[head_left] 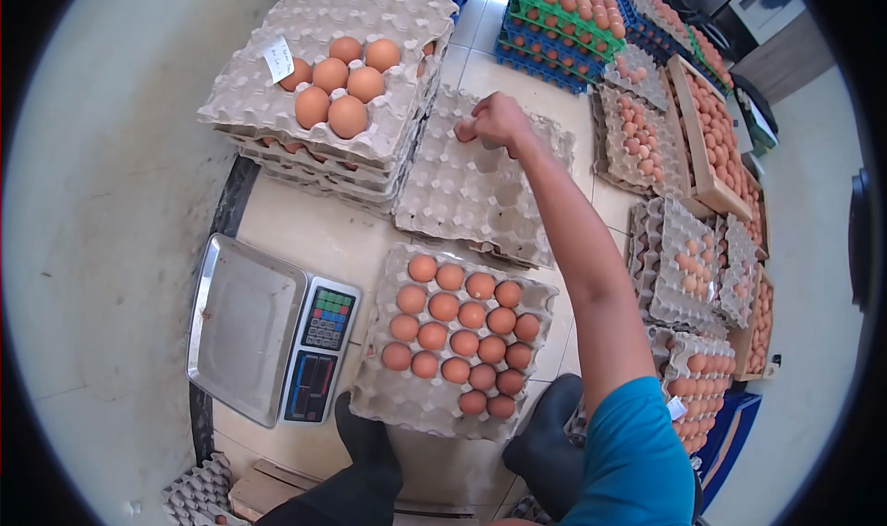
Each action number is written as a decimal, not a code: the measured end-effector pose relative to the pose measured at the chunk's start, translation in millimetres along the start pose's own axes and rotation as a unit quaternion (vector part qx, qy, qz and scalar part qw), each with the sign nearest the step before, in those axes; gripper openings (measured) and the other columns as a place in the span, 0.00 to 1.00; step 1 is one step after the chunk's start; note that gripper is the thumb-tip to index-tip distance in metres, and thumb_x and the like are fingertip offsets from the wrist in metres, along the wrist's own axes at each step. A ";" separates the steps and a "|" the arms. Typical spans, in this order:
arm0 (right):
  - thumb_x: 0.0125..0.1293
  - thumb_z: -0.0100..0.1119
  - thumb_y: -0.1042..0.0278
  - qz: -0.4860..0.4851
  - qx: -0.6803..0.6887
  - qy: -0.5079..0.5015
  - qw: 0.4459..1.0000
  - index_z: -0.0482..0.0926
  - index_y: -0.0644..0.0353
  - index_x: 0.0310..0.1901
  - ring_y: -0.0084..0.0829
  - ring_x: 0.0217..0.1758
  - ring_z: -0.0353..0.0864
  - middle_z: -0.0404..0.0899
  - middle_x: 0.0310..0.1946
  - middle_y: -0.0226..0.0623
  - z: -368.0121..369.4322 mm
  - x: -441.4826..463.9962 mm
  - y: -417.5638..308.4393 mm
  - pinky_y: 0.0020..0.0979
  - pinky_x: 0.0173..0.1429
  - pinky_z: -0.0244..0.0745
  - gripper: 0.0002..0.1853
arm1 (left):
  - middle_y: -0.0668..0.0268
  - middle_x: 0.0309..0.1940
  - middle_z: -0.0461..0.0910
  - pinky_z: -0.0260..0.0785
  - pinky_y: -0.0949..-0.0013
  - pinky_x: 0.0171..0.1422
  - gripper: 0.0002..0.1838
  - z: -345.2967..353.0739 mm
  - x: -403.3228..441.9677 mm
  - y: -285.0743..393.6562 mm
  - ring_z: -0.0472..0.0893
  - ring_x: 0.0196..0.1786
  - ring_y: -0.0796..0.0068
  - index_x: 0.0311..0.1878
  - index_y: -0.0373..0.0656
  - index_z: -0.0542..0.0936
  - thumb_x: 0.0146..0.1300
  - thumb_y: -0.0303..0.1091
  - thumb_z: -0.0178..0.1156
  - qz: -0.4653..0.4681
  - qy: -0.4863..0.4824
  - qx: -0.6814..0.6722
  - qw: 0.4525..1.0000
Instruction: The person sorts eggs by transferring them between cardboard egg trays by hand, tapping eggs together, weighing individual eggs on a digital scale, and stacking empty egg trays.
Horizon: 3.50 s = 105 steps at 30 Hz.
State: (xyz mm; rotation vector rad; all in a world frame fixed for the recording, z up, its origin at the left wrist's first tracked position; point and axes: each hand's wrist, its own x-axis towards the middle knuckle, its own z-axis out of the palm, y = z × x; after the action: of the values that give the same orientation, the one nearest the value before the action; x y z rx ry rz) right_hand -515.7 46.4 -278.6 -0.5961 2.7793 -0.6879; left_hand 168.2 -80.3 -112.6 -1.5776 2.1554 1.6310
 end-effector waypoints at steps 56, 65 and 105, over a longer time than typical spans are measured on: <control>0.52 0.74 0.73 0.086 0.263 0.289 0.916 0.78 0.63 0.53 0.39 0.51 0.80 0.78 0.51 0.43 103.0 -492.9 -100.0 0.37 0.55 0.78 0.25 | 0.63 0.56 0.76 0.74 0.73 0.52 0.27 -220.3 -189.1 -183.5 0.79 0.50 0.76 0.70 0.38 0.68 0.73 0.37 0.60 0.050 0.062 -0.373 0.925; 0.57 0.66 0.74 -0.067 0.095 0.261 0.958 0.84 0.62 0.43 0.44 0.40 0.81 0.81 0.34 0.44 104.9 -488.1 -83.5 0.41 0.48 0.77 0.11 | 0.62 0.55 0.79 0.74 0.71 0.57 0.28 -215.1 -215.4 -226.6 0.80 0.54 0.74 0.68 0.40 0.70 0.69 0.36 0.66 0.048 0.148 -0.221 0.963; 0.57 0.60 0.76 0.151 0.374 0.468 0.787 0.74 0.63 0.53 0.33 0.38 0.81 0.79 0.41 0.39 -5.0 -332.2 -74.4 0.34 0.46 0.76 0.20 | 0.64 0.40 0.75 0.74 0.68 0.49 0.23 -126.2 -182.6 -218.7 0.78 0.43 0.68 0.54 0.40 0.83 0.52 0.18 0.68 0.278 0.137 0.255 0.916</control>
State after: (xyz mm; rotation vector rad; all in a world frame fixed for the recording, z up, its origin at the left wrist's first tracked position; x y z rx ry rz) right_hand -195.4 132.2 -201.6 0.5002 2.7663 -2.3085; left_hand 476.5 -34.9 -113.1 -1.1475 3.0485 0.7914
